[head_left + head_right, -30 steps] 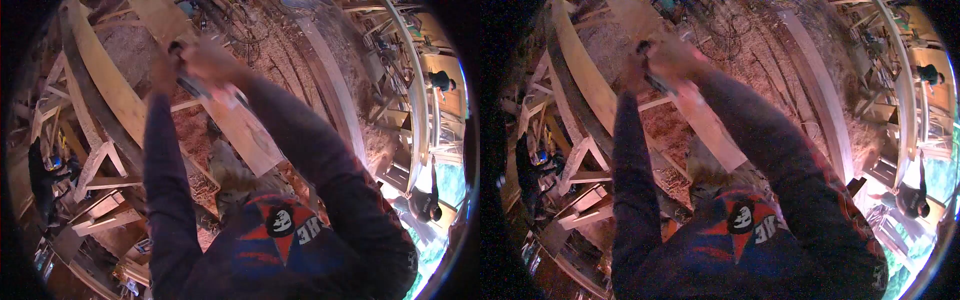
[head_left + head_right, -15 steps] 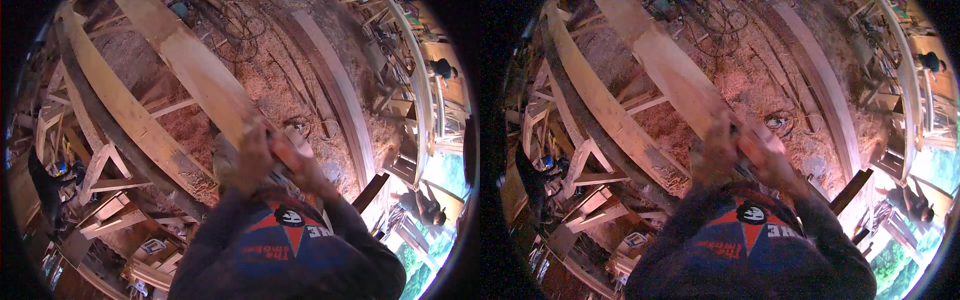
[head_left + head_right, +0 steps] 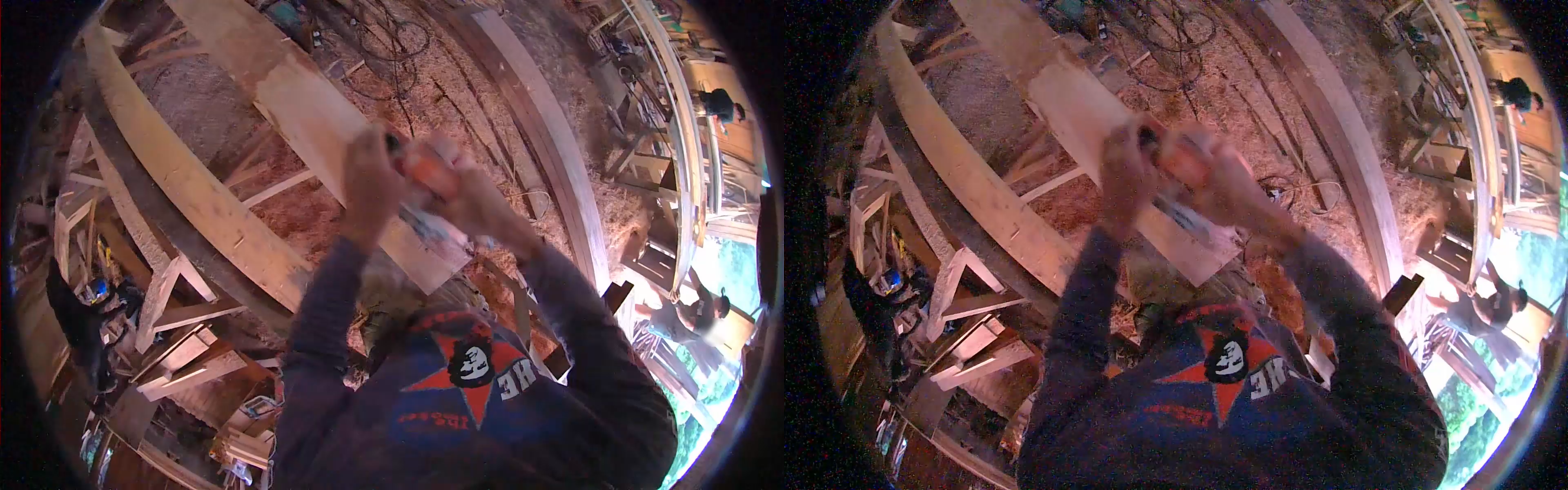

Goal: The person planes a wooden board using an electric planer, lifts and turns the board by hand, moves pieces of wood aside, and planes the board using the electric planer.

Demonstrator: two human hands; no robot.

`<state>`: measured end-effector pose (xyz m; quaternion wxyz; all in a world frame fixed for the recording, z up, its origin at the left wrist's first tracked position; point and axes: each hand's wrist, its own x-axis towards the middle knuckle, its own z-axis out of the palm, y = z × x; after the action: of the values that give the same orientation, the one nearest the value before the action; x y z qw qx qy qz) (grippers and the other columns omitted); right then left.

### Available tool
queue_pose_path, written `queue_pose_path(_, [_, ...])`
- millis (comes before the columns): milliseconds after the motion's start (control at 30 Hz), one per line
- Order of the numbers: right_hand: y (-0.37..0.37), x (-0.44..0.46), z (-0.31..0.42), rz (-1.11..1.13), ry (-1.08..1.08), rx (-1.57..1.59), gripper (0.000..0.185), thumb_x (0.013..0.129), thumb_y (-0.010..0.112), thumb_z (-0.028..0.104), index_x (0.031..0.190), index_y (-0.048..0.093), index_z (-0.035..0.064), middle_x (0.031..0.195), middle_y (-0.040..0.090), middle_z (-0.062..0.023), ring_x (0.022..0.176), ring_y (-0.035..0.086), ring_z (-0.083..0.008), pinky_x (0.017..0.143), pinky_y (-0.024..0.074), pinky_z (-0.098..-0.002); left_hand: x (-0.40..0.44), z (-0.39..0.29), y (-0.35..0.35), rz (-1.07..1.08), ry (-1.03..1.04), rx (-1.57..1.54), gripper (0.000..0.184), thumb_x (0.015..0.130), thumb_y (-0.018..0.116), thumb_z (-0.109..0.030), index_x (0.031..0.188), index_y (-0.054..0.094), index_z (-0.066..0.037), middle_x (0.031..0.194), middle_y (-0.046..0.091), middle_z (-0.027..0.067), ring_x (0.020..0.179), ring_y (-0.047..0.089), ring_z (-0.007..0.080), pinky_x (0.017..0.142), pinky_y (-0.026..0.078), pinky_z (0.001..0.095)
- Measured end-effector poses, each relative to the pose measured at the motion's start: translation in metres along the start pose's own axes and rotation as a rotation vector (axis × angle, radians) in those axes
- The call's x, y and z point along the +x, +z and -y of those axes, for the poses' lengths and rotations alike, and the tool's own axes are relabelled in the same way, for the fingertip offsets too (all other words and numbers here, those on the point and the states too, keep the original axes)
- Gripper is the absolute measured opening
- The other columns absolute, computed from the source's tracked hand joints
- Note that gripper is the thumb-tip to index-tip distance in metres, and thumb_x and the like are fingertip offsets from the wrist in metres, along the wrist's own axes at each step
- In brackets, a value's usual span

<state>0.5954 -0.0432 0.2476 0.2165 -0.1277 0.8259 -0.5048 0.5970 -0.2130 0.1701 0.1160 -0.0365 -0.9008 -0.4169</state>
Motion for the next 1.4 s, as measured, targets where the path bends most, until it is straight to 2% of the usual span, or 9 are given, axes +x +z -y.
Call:
queue_pose_path(133, [0.009,0.14,0.006,0.098,-0.459,-0.607,0.025,0.091,0.07,0.027,0.109,0.068,0.0102,0.094,0.064,-0.0128,0.09,0.067,-0.0299,0.077,0.0573,-0.0428,0.093,0.091,-0.027,-0.253,0.199,0.26,0.033,0.077,0.075,-0.011,0.109,0.069,-0.007,0.099,0.069,0.0154,0.099,0.065,0.0369,0.091,0.052,0.0471])
queue_pose_path(167, [0.015,0.186,0.003,0.105,-0.59,-0.894,0.021,0.092,0.066,0.023,0.108,0.069,0.0105,0.089,0.068,-0.0145,0.084,0.069,-0.0314,0.071,0.0581,-0.0444,0.115,0.122,-0.034,-0.139,0.027,-0.153,0.03,0.078,0.074,-0.011,0.108,0.071,-0.007,0.099,0.07,0.0179,0.096,0.067,0.0375,0.087,0.054,0.0457])
queue_pose_path(300, [0.031,0.23,0.036,0.274,-0.348,-0.568,0.025,0.089,0.065,0.023,0.108,0.067,0.007,0.085,0.071,-0.0174,0.079,0.068,-0.0393,0.071,0.0575,-0.0485,0.176,0.219,-0.055,-0.003,0.002,-0.283,0.023,0.084,0.069,-0.011,0.106,0.073,-0.005,0.101,0.072,0.0221,0.093,0.071,0.0388,0.076,0.057,0.0423])
queue_pose_path(500, [0.031,0.067,-0.033,0.026,-0.449,-0.602,0.042,0.09,0.069,0.032,0.124,0.061,0.0087,0.114,0.063,-0.0162,0.11,0.059,-0.0369,0.088,0.0531,-0.0499,0.02,0.05,-0.027,-0.089,-0.028,0.217,0.025,0.092,0.063,-0.017,0.115,0.066,-0.007,0.103,0.066,0.0183,0.101,0.062,0.0416,0.092,0.048,0.0508])
queue_pose_path(767, [-0.013,-0.218,-0.033,0.243,0.387,-0.255,0.069,0.085,0.08,0.017,0.147,0.05,0.0088,0.125,0.066,-0.0169,0.115,0.064,-0.0252,0.092,0.0518,-0.0339,-0.174,-0.103,0.022,0.225,-0.084,-0.091,0.053,0.095,0.065,-0.016,0.141,0.05,0.005,0.133,0.058,0.0259,0.121,0.057,0.0435,0.107,0.045,0.0524])
queue_pose_path(833, [-0.015,-0.203,-0.015,0.194,0.408,-0.172,0.052,0.086,0.077,0.03,0.127,0.065,0.002,0.098,0.074,-0.023,0.094,0.075,-0.0393,0.077,0.0585,-0.0444,-0.164,-0.106,0.014,0.228,-0.153,-0.157,0.054,0.093,0.066,-0.011,0.141,0.049,0.007,0.133,0.057,0.0264,0.126,0.053,0.0441,0.111,0.041,0.0513])
queue_pose_path(1067, [0.002,-0.052,-0.001,0.302,0.366,-0.227,0.071,0.085,0.079,0.025,0.149,0.05,0.0134,0.119,0.068,-0.0241,0.107,0.07,-0.0364,0.089,0.0557,-0.0412,-0.062,-0.019,-0.01,0.025,-0.156,0.013,0.055,0.088,0.069,-0.01,0.138,0.051,0.002,0.123,0.061,0.0226,0.117,0.056,0.0426,0.104,0.045,0.0503])
queue_pose_path(1267, [0.038,0.127,0.017,-0.047,-0.612,-0.43,0.03,0.088,0.074,0.019,0.115,0.067,0.0069,0.117,0.062,-0.0138,0.095,0.069,-0.0271,0.082,0.0577,-0.0391,0.068,0.083,-0.056,-0.164,-0.101,0.105,0.034,0.088,0.066,-0.013,0.121,0.065,-0.006,0.114,0.067,0.0213,0.109,0.062,0.0433,0.093,0.049,0.0506])
queue_pose_path(1400, [0.044,0.184,0.019,0.132,-0.196,-0.376,0.022,0.088,0.071,0.021,0.106,0.067,0.0095,0.11,0.064,-0.0148,0.092,0.07,-0.029,0.075,0.0589,-0.0434,0.1,0.096,-0.082,-0.166,-0.129,-0.067,0.024,0.087,0.065,-0.01,0.11,0.068,-0.003,0.101,0.07,0.0236,0.099,0.066,0.0442,0.086,0.051,0.0504])
